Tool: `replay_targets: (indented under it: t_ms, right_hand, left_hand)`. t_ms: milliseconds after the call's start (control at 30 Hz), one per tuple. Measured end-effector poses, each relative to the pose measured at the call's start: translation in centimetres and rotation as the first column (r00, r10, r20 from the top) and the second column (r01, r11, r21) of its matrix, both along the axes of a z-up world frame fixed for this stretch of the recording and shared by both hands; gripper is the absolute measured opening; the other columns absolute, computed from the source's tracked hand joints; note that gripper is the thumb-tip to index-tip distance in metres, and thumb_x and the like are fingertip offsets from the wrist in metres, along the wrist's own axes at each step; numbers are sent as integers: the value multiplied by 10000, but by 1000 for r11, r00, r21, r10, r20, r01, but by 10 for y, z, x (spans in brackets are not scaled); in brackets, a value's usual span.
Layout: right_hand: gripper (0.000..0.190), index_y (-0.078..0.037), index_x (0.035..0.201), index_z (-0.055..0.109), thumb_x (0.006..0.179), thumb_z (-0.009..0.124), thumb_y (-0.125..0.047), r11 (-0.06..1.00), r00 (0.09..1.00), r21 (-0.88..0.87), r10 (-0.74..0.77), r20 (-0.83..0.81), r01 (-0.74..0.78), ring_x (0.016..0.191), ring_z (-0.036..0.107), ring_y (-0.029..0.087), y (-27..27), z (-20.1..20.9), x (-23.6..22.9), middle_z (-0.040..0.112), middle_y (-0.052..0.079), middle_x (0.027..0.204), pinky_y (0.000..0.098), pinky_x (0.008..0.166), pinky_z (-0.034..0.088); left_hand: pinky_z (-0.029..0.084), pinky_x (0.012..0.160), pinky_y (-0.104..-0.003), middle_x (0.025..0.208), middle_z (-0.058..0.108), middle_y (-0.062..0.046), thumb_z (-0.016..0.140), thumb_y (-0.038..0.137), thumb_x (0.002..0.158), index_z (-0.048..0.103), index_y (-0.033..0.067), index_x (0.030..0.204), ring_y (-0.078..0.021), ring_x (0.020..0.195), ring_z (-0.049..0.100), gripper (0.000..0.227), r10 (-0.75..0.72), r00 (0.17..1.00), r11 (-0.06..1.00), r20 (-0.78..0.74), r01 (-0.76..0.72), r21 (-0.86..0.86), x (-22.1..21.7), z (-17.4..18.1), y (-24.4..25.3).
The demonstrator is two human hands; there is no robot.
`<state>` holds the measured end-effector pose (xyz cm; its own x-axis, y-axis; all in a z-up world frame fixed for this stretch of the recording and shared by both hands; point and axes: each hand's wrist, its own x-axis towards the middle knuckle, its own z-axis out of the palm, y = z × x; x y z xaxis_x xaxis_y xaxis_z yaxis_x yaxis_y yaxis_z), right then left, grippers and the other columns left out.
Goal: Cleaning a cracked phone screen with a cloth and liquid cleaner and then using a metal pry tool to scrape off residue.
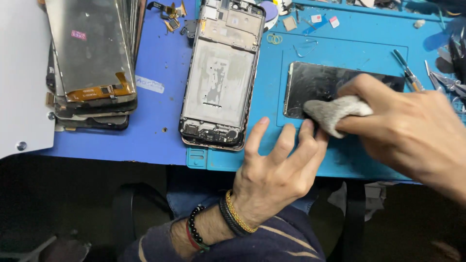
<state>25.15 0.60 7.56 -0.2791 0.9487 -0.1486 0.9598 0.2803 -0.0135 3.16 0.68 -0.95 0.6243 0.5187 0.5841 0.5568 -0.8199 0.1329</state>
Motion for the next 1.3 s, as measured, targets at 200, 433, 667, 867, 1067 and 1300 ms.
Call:
replay_targets:
  t_ms: [200, 433, 667, 867, 1067, 1300]
  right_hand:
    - [332, -234, 988, 780, 702, 727, -72, 999, 997, -19, 50, 54, -49, 632, 683, 209, 3, -7, -5, 675, 6, 1158, 368, 489, 544]
    - [326, -247, 1007, 815, 769, 709, -52, 998, 996, 32, -56, 65, 54, 601, 673, 232, -5, 0, -1, 697, 10, 1093, 396, 467, 513]
    - [241, -114, 1039, 738, 807, 732, -50, 976, 981, 188, -76, -177, 110, 866, 686, 211, -69, -8, 56, 652, 92, 1149, 313, 726, 562]
    - [297, -115, 1107, 789, 820, 735, -64, 956, 851, 33, -245, -465, 293, 930, 656, 183, -100, 13, 26, 682, 74, 1100, 289, 770, 549]
    - [355, 3, 1306, 556, 958, 626, -1, 958, 560, -177, -21, -828, -226, 1237, 592, 362, -83, 10, -17, 641, 186, 1296, 484, 1066, 466]
    - [316, -158, 1206, 700, 968, 793, -345, 817, 881, -425, 195, -432, -389, 1051, 758, 186, -36, 59, -77, 761, 27, 1238, 344, 826, 644]
  left_hand:
    - [315, 1227, -518, 1236, 607, -13, 644, 202, 1065, 718, 128, 1300, -188, 1241, 553, 257, -8, 1000, 1000, -4, 8, -3, -1, -2, 0]
    - [310, 1248, -521, 1251, 607, -18, 634, 204, 1054, 709, 131, 1328, -178, 1243, 547, 293, 4, 1000, 1000, -2, -4, 6, 0, 1, 0]
    - [302, 1242, -509, 1296, 594, -8, 658, 217, 1068, 695, 137, 1370, -173, 1302, 545, 315, 18, 1000, 998, -16, -17, 53, -2, 0, 0]
    - [301, 1245, -573, 1366, 606, -34, 673, 244, 1002, 671, 137, 1381, -216, 1362, 544, 393, -85, 994, 996, 74, 86, -8, -28, 23, -7]
    - [445, 1240, -532, 1395, 626, -81, 732, 362, 973, 614, 79, 1409, -312, 1381, 581, 532, -315, 823, 816, 472, 489, -309, -91, 56, -9]
    - [548, 939, -355, 1176, 669, -99, 821, 315, 938, 573, 94, 885, -220, 1106, 653, 337, -306, 717, 654, 627, 637, -409, -124, 48, -19]
